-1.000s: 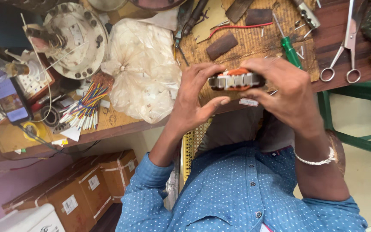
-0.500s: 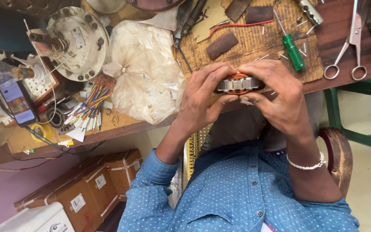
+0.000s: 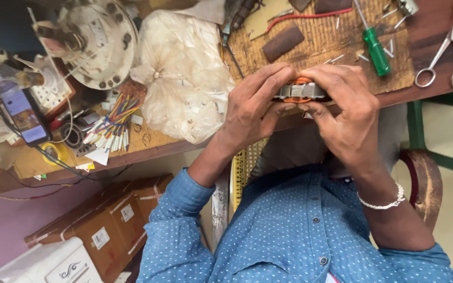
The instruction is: The person assembles a circular electrical component by inserting small white plastic pieces into slots around a copper-wound stator. They handle the component with both hands, rotate it to access different slots, and place each piece into position.
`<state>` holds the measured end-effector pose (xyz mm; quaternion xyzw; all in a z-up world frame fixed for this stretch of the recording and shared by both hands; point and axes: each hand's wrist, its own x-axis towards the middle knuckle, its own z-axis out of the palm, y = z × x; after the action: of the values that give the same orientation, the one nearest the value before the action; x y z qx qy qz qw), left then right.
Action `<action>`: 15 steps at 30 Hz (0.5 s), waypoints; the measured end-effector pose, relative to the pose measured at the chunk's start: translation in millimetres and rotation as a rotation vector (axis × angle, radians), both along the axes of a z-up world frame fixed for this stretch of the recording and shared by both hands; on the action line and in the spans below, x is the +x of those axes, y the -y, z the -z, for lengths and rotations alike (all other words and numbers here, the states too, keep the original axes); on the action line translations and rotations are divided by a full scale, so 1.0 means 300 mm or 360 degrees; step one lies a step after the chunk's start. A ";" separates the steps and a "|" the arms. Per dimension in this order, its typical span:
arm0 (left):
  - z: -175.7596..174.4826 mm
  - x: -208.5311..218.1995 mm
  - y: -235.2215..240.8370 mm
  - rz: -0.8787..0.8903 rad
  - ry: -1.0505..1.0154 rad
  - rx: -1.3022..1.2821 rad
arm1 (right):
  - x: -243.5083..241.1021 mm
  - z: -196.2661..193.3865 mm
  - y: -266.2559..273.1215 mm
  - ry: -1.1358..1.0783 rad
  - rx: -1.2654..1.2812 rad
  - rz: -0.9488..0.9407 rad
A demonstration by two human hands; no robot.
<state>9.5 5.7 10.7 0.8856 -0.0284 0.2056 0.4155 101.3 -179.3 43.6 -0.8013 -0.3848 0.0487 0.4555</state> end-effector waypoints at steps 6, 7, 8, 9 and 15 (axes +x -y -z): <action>-0.006 -0.004 -0.005 0.0043 -0.0007 -0.0214 | 0.059 0.036 0.032 -0.0205 0.0224 -0.0152; -0.001 -0.007 -0.013 0.0055 -0.0029 -0.0283 | 0.056 0.053 0.046 -0.0372 0.0249 -0.0150; 0.001 -0.014 -0.019 0.0068 -0.0050 -0.0352 | 0.051 0.072 0.057 -0.0539 0.0272 -0.0146; -0.001 -0.019 -0.032 0.0061 -0.0057 -0.0314 | 0.050 0.091 0.057 -0.0484 0.0268 -0.0132; -0.045 -0.029 -0.064 0.0065 -0.0253 -0.0564 | 0.061 0.120 0.022 0.0069 0.0241 -0.0208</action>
<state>0.9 24.8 24.1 0.8113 0.0233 0.1283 0.5699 119.7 -186.1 7.5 -0.7387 -0.4485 0.0317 0.5021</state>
